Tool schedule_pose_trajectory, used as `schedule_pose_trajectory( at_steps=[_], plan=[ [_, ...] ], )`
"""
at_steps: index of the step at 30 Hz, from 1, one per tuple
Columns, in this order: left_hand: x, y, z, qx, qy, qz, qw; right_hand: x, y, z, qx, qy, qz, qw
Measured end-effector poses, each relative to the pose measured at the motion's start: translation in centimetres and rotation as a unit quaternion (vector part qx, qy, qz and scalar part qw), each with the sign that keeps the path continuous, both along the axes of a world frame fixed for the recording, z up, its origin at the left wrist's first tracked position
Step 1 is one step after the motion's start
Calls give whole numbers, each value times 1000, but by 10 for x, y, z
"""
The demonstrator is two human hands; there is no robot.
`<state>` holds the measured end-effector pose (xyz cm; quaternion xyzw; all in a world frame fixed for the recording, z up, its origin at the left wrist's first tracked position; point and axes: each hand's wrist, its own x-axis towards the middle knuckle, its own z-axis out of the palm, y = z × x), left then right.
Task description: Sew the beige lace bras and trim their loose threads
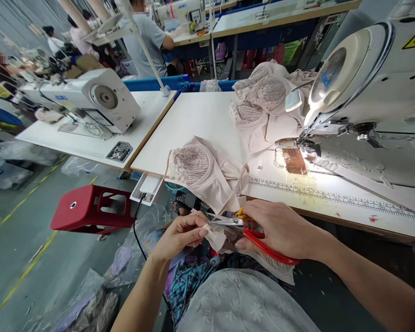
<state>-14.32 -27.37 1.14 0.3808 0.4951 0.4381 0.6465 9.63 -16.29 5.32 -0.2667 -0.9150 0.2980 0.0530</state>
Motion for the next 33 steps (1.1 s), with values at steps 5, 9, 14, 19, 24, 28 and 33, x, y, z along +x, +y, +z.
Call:
schedule_pose_trajectory(
  at_steps=[5, 9, 14, 19, 24, 28, 33],
  plan=[
    [-1, 1, 4, 12, 0, 8, 1000, 3, 3, 0, 59, -39, 12, 997],
    [3, 4, 10, 14, 20, 4, 1000, -3, 0, -1, 94, -50, 25, 994],
    [5, 5, 19, 17, 44, 3, 999, -13, -5, 2, 171, -47, 31, 984],
    [4, -1, 16, 11, 38, 17, 999, -11, -6, -2, 203, -35, 43, 978],
    [2, -7, 12, 8, 41, 34, 999, -8, 5, -5, 123, 21, 5, 992],
    [-9, -16, 35, 42, 135, 29, 989, -48, 17, -3, -24, 134, -38, 990],
    [-48, -31, 92, 134, 330, 151, 922, -150, 23, -18, -59, 188, 42, 979]
  ],
)
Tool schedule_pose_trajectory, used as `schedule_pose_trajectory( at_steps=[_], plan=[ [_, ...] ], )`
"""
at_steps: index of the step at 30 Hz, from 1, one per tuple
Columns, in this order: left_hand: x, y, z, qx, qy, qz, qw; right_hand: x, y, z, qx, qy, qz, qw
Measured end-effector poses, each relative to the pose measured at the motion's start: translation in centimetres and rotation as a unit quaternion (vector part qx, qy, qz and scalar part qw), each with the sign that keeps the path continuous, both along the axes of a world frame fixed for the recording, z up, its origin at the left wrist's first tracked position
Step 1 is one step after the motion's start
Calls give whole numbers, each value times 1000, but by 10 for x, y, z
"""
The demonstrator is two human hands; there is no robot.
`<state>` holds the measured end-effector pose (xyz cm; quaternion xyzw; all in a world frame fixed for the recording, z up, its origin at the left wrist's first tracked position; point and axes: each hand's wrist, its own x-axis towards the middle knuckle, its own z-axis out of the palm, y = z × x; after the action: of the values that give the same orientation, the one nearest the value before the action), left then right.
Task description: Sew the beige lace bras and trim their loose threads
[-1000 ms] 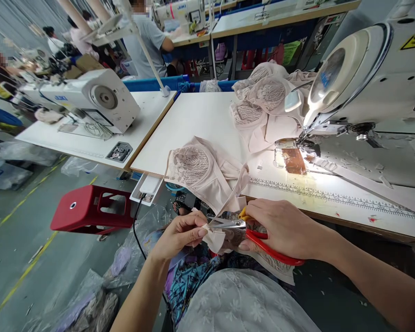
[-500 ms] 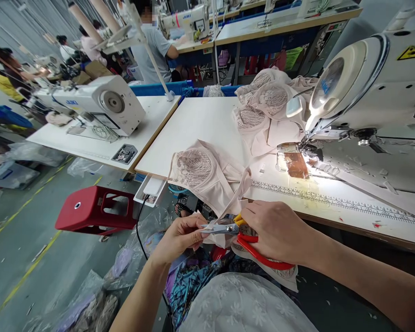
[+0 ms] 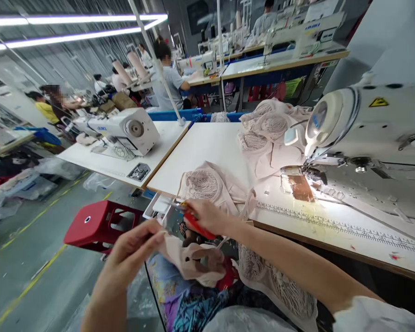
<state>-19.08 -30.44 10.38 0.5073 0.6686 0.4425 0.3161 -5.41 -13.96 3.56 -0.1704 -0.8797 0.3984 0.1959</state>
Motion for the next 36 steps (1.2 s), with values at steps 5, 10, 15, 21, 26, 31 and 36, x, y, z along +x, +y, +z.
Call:
schedule_pose_trajectory(
  at_steps=[5, 10, 15, 21, 26, 31, 36],
  plan=[
    [-45, 54, 47, 89, 262, 97, 956, -34, 36, -28, 45, -5, -62, 997],
    [-92, 154, 93, 237, 385, 165, 877, 34, 100, -49, 82, 4, -201, 976],
    [-90, 208, 118, 363, 368, 146, 843, 99, 140, -57, 102, 29, -283, 953],
    [-9, 199, -7, 362, 432, -52, 824, 115, 146, -69, 96, 59, -287, 951],
    [14, 168, -107, 217, 397, -250, 856, 117, 148, -78, 88, 71, -279, 954],
    [-10, 158, -119, 170, 404, -218, 872, 121, 140, -80, 77, 99, -260, 957],
    [-16, 172, -116, 127, 365, -226, 894, 121, 126, -75, 59, 122, -226, 965]
  ],
)
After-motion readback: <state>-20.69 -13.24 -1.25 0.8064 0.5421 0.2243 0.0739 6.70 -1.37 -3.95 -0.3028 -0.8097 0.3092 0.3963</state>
